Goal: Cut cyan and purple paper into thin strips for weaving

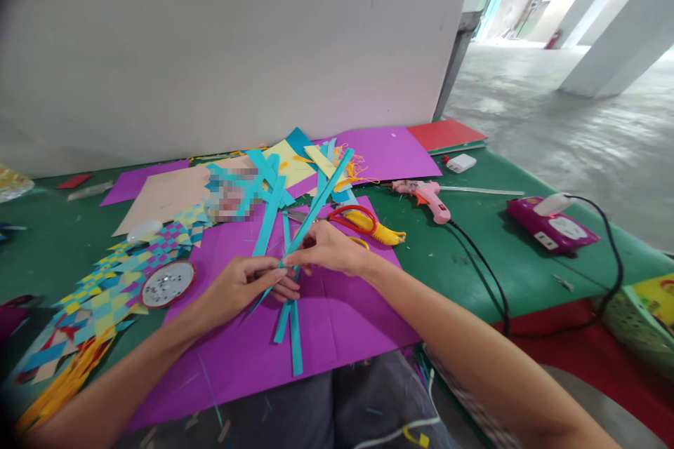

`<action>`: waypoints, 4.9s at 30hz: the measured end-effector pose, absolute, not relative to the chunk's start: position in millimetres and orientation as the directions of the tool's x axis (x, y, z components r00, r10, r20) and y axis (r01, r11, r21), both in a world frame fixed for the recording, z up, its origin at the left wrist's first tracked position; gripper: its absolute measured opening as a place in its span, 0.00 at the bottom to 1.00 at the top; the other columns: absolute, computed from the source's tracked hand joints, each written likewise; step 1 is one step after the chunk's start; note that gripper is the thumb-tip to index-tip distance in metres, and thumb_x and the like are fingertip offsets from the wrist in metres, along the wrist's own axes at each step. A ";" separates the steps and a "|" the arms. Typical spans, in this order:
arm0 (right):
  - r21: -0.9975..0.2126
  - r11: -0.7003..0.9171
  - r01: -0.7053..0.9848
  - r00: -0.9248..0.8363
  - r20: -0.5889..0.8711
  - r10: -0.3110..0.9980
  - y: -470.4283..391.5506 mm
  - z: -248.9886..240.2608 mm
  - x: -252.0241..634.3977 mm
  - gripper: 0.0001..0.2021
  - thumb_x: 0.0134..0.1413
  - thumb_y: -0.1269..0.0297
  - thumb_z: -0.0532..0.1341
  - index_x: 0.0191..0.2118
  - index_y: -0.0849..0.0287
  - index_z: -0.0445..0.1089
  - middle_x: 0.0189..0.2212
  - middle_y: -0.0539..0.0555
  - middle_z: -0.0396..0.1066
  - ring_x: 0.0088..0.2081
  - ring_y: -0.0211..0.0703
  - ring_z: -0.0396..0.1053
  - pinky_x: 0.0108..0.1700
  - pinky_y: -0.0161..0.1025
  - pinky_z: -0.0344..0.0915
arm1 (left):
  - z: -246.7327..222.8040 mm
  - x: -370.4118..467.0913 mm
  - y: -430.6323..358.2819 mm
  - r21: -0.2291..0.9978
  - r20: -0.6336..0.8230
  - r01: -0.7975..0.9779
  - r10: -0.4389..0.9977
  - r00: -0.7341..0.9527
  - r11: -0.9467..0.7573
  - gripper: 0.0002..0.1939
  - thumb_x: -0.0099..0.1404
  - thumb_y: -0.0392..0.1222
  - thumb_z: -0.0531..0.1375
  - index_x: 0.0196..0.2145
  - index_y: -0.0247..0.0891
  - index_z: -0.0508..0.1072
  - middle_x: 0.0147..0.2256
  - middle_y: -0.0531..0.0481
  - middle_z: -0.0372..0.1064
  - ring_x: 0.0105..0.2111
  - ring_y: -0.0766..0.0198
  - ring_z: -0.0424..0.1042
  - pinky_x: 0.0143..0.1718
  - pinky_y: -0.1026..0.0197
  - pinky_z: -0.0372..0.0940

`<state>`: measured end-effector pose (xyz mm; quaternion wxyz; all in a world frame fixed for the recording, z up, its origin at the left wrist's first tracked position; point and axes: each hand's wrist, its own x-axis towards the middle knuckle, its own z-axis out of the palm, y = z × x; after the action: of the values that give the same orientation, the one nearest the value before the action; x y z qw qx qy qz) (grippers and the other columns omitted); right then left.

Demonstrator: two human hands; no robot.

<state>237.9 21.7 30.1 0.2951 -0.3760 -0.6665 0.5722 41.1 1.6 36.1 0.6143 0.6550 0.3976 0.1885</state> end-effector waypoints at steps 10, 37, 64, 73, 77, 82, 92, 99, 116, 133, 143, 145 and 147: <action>-0.995 0.051 0.083 -0.575 -0.006 0.818 24.7 28.7 240.9 0.18 0.47 0.53 0.65 0.20 0.64 0.67 0.15 0.49 0.65 0.18 0.31 0.58 0.22 0.33 0.52 | 36.7 39.2 1.6 0.956 -0.240 0.286 0.738 0.630 0.067 0.15 0.65 0.47 0.56 0.37 0.30 0.73 0.34 0.38 0.77 0.35 0.54 0.78 0.37 0.55 0.73; -0.992 0.040 0.117 -0.593 -0.037 0.804 25.4 28.1 244.7 0.16 0.48 0.54 0.65 0.26 0.64 0.68 0.19 0.49 0.67 0.21 0.32 0.61 0.22 0.31 0.55 | 37.6 38.3 -0.3 0.956 -0.249 0.286 0.717 0.651 0.072 0.14 0.68 0.46 0.54 0.37 0.31 0.71 0.35 0.38 0.77 0.35 0.54 0.78 0.36 0.56 0.73; -0.998 -0.028 0.050 -0.485 -0.049 0.873 23.3 29.1 242.5 0.17 0.46 0.55 0.66 0.21 0.65 0.69 0.14 0.48 0.63 0.17 0.30 0.56 0.20 0.32 0.49 | 39.7 37.2 1.5 0.943 -0.286 0.320 0.707 0.646 0.089 0.15 0.67 0.46 0.54 0.34 0.30 0.71 0.28 0.42 0.77 0.26 0.59 0.78 0.28 0.62 0.72; -0.997 0.032 0.067 -0.600 -0.015 0.800 22.5 26.4 241.2 0.15 0.49 0.55 0.64 0.25 0.64 0.69 0.19 0.48 0.67 0.20 0.31 0.60 0.22 0.31 0.54 | 39.8 37.6 2.8 0.951 -0.295 0.277 0.670 0.681 0.138 0.13 0.68 0.44 0.53 0.34 0.30 0.70 0.27 0.42 0.76 0.27 0.58 0.78 0.27 0.62 0.72; -0.993 0.082 0.082 -0.603 0.016 0.798 19.9 26.1 238.0 0.16 0.48 0.55 0.65 0.23 0.64 0.68 0.18 0.50 0.67 0.21 0.33 0.63 0.23 0.31 0.57 | 38.9 38.1 2.7 0.944 -0.292 0.316 0.703 0.649 0.100 0.13 0.67 0.44 0.54 0.32 0.31 0.69 0.26 0.44 0.76 0.25 0.60 0.77 0.25 0.64 0.71; -0.999 0.044 0.002 -0.590 0.035 0.807 21.3 25.2 237.1 0.16 0.49 0.56 0.65 0.22 0.65 0.68 0.15 0.49 0.65 0.17 0.30 0.58 0.20 0.31 0.51 | 39.3 36.8 2.5 0.945 -0.285 0.314 0.707 0.647 0.093 0.15 0.67 0.47 0.55 0.32 0.31 0.70 0.26 0.44 0.75 0.23 0.61 0.77 0.23 0.64 0.71; -0.995 -0.101 -0.023 -0.499 -0.076 0.863 21.8 27.5 242.9 0.18 0.46 0.59 0.66 0.16 0.64 0.65 0.12 0.50 0.66 0.13 0.26 0.48 0.16 0.32 0.41 | 40.3 31.9 2.1 0.960 -0.277 0.228 0.684 0.675 0.163 0.15 0.66 0.47 0.55 0.36 0.30 0.71 0.30 0.41 0.76 0.26 0.58 0.78 0.26 0.63 0.71; -0.988 -0.157 -0.002 -0.517 -0.134 0.846 17.3 22.1 228.7 0.16 0.45 0.57 0.66 0.19 0.65 0.67 0.12 0.50 0.65 0.15 0.28 0.53 0.18 0.32 0.43 | 40.0 35.2 2.4 0.962 -0.247 0.250 0.743 0.622 0.110 0.16 0.66 0.48 0.55 0.32 0.31 0.71 0.27 0.43 0.75 0.25 0.60 0.77 0.25 0.64 0.70; -0.987 -0.159 -0.012 -0.469 -0.135 0.873 13.9 26.4 227.3 0.16 0.45 0.60 0.66 0.18 0.62 0.63 0.11 0.48 0.64 0.14 0.29 0.57 0.17 0.31 0.45 | 40.7 34.2 4.2 0.967 -0.231 0.233 0.760 0.608 0.107 0.15 0.65 0.48 0.57 0.31 0.31 0.72 0.26 0.45 0.75 0.24 0.61 0.77 0.24 0.63 0.69; -0.970 -0.193 -0.149 -0.392 -0.122 0.912 18.6 25.2 237.7 0.15 0.41 0.60 0.67 0.20 0.61 0.62 0.14 0.47 0.64 0.14 0.30 0.60 0.15 0.30 0.43 | 41.7 33.4 1.4 0.963 -0.254 0.231 0.742 0.621 0.136 0.14 0.64 0.46 0.58 0.29 0.31 0.72 0.25 0.45 0.75 0.22 0.62 0.76 0.23 0.65 0.69; -0.972 -0.184 -0.143 -0.344 -0.125 0.931 25.3 29.3 244.8 0.16 0.42 0.60 0.66 0.18 0.61 0.60 0.13 0.48 0.65 0.11 0.26 0.51 0.14 0.31 0.37 | 42.4 31.9 0.2 0.968 -0.228 0.226 0.742 0.630 0.106 0.15 0.65 0.46 0.57 0.29 0.31 0.73 0.22 0.46 0.74 0.18 0.64 0.74 0.20 0.68 0.66; -0.969 -0.175 -0.172 -0.333 -0.110 0.936 26.2 29.5 248.7 0.16 0.43 0.60 0.66 0.18 0.61 0.60 0.13 0.48 0.65 0.11 0.26 0.50 0.14 0.31 0.36 | 43.5 31.8 0.2 0.966 -0.237 0.232 0.734 0.637 0.111 0.15 0.65 0.46 0.57 0.28 0.30 0.73 0.22 0.46 0.74 0.19 0.64 0.74 0.20 0.68 0.66; -0.965 -0.179 -0.194 -0.342 -0.104 0.934 23.1 28.2 245.8 0.15 0.43 0.61 0.66 0.19 0.61 0.60 0.13 0.48 0.64 0.12 0.28 0.56 0.14 0.31 0.38 | 43.6 32.3 0.8 0.964 -0.252 0.234 0.733 0.632 0.129 0.15 0.64 0.46 0.58 0.29 0.30 0.73 0.23 0.45 0.75 0.20 0.63 0.75 0.21 0.67 0.67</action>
<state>245.8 23.1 28.2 0.4248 -0.3855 -0.4798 0.6639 32.3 0.8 43.6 0.6461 0.6311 0.3834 0.1930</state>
